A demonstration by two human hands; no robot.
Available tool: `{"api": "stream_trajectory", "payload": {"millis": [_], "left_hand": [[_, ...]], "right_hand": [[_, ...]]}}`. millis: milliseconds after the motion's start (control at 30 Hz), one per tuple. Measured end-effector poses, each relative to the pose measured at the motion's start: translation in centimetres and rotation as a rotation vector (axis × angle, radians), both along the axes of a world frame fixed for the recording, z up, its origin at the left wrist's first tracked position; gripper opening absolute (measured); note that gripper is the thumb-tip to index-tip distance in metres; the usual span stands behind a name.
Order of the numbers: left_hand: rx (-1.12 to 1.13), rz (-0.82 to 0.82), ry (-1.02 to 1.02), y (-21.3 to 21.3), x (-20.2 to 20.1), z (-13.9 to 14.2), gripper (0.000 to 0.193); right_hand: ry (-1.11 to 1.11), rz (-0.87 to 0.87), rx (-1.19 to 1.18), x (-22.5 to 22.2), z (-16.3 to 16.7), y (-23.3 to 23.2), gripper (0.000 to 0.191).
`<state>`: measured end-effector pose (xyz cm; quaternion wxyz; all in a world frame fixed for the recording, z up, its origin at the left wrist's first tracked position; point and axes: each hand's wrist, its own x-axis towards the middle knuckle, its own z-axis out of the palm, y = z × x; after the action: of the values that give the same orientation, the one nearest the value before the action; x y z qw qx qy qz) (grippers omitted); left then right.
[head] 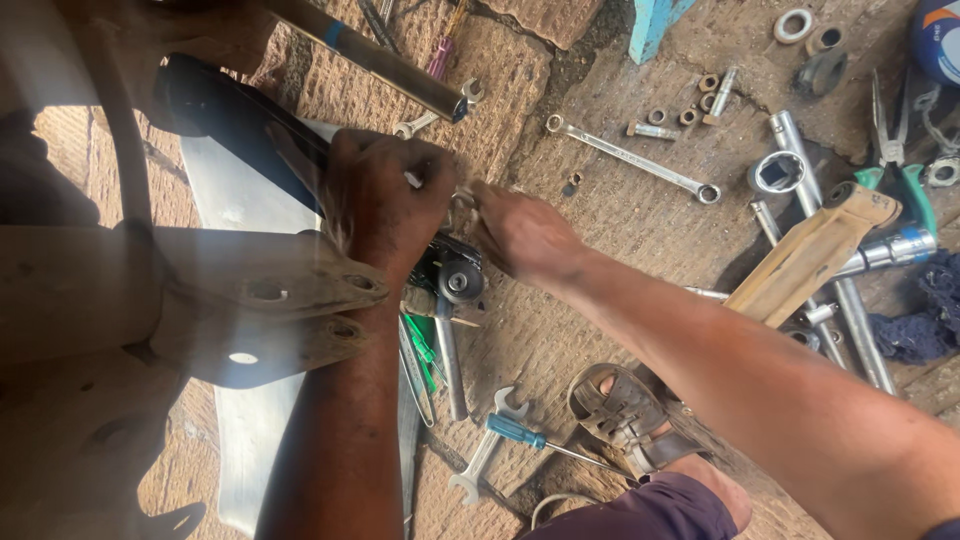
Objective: The person works on a vehicle's suspension system, using a wrench to tighten a bolt on a black metal arm. They then use a screwdriver to adjust a component on the same part. The person is sitting on the ground during the task.
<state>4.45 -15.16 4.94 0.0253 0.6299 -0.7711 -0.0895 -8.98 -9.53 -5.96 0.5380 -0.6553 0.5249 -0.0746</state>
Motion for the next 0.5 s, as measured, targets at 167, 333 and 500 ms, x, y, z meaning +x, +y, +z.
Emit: {"api": "stream_trajectory", "payload": {"millis": [167,333,500], "left_hand": [[-0.018,-0.026,-0.013,-0.3,0.3,-0.9,0.019],[-0.044,0.008,-0.008,-0.3,0.6,-1.6,0.026],[-0.154,-0.023,0.012,0.0,0.2,-1.0,0.025]], "right_hand": [[-0.024,-0.112,-0.564,1.8,-2.0,-2.3,0.081],[-0.010,0.020,0.032,-0.3,2.8,-2.3,0.064],[-0.088,0.100,0.275,-5.7,11.2,-0.7,0.036]]}}
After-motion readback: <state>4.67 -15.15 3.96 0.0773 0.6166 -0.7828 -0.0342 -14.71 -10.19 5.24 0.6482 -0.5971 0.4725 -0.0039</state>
